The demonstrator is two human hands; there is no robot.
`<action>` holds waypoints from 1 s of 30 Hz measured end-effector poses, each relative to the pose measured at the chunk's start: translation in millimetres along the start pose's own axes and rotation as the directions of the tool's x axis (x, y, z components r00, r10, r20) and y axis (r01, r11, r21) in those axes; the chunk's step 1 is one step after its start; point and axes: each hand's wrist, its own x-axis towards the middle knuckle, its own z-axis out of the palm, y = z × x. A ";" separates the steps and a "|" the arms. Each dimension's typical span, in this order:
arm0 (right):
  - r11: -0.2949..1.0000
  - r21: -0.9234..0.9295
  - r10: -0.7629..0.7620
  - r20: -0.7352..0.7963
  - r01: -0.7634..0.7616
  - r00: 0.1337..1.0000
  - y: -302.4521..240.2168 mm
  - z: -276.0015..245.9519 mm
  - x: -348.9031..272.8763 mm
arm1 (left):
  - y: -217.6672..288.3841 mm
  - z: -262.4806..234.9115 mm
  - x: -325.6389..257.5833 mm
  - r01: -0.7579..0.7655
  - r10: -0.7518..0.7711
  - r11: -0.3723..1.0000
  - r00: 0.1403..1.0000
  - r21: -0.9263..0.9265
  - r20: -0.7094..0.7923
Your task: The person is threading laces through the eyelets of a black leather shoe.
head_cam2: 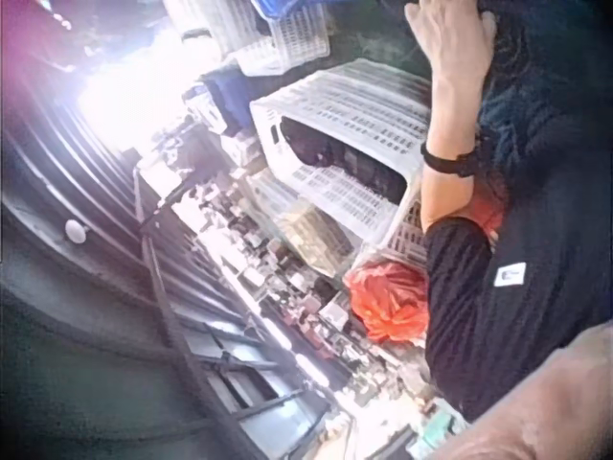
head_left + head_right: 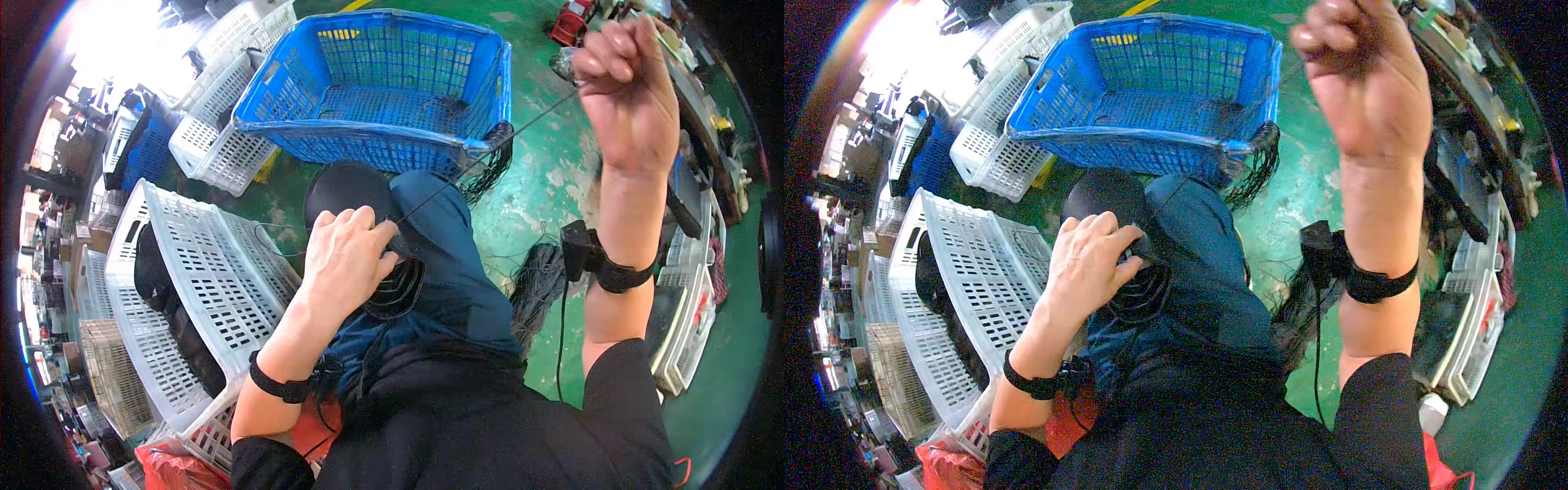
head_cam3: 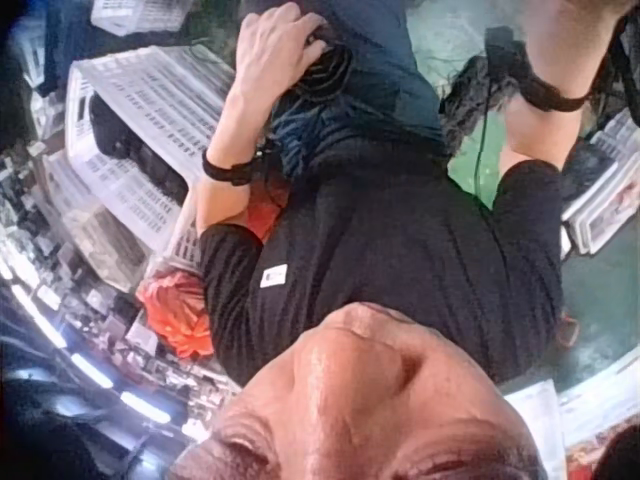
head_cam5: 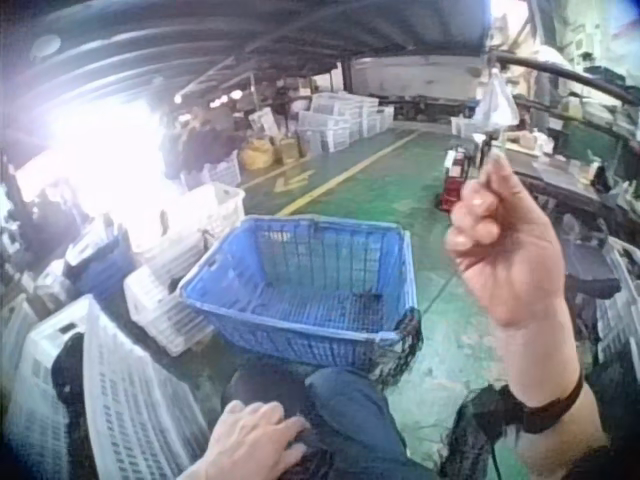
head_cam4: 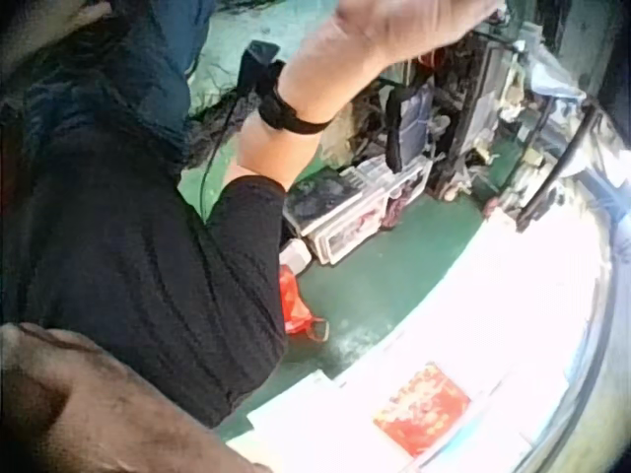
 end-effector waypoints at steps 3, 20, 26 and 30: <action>0.990 0.136 -0.025 -0.122 0.042 0.992 -32.3 -14.2 -9.3 | 4.6 -1.8 0.4 -0.031 0.032 0.999 0.999 0.022 -0.031; 0.368 -0.923 0.497 0.094 -0.111 0.863 155.5 24.2 -85.7 | 8.8 19.9 -39.0 0.407 -0.437 0.886 0.893 -0.223 -0.104; 0.259 -0.964 0.541 0.097 -0.057 0.835 188.1 17.0 -105.7 | -18.9 45.5 -70.7 0.301 -0.626 0.266 0.776 -0.916 0.073; 0.190 -0.981 0.573 0.083 -0.033 0.815 195.3 27.0 -102.7 | -19.8 51.2 -73.6 0.182 -0.600 0.025 0.789 -0.983 0.131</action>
